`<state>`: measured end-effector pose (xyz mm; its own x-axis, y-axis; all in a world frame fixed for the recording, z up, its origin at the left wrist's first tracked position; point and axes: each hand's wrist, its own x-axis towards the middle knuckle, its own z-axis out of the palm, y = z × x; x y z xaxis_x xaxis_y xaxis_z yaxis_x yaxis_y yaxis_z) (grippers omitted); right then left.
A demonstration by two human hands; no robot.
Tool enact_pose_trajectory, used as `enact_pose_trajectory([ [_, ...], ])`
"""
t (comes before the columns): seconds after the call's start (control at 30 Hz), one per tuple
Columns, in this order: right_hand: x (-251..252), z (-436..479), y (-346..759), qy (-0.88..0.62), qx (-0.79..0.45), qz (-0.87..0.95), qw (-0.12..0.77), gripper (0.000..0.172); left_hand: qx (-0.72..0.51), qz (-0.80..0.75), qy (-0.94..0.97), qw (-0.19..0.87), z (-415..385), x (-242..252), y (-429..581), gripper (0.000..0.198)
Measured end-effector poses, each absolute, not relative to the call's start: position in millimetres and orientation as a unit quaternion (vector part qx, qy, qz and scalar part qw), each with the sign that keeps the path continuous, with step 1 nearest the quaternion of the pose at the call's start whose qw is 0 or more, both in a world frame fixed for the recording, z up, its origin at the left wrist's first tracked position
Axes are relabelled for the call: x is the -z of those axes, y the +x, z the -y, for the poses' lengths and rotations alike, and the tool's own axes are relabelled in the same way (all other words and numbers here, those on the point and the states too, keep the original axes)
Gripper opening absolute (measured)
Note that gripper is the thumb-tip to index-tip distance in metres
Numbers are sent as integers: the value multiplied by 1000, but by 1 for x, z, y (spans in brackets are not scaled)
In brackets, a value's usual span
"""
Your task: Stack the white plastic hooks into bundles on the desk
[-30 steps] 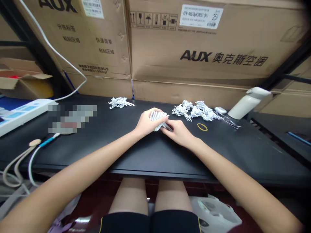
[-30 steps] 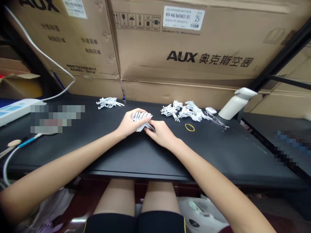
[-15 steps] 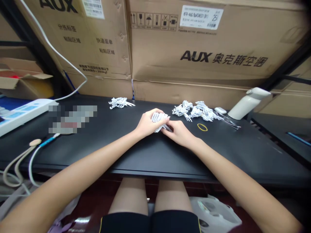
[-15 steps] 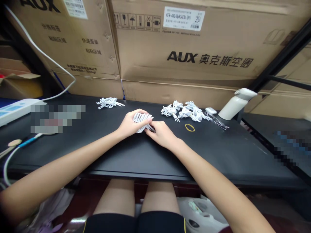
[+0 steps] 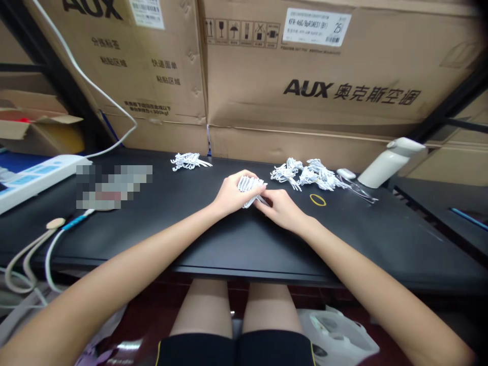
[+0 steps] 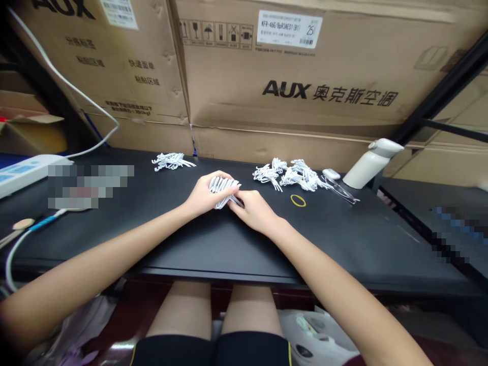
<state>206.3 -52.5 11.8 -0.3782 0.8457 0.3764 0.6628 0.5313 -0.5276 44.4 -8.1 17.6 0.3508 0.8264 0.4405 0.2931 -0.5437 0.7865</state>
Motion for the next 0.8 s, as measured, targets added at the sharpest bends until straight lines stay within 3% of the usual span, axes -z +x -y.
enact_pose_trajectory([
  [0.8,-13,53,207,-460,-174,810,318,28,-434,-373,760,307,6,-16,44,35],
])
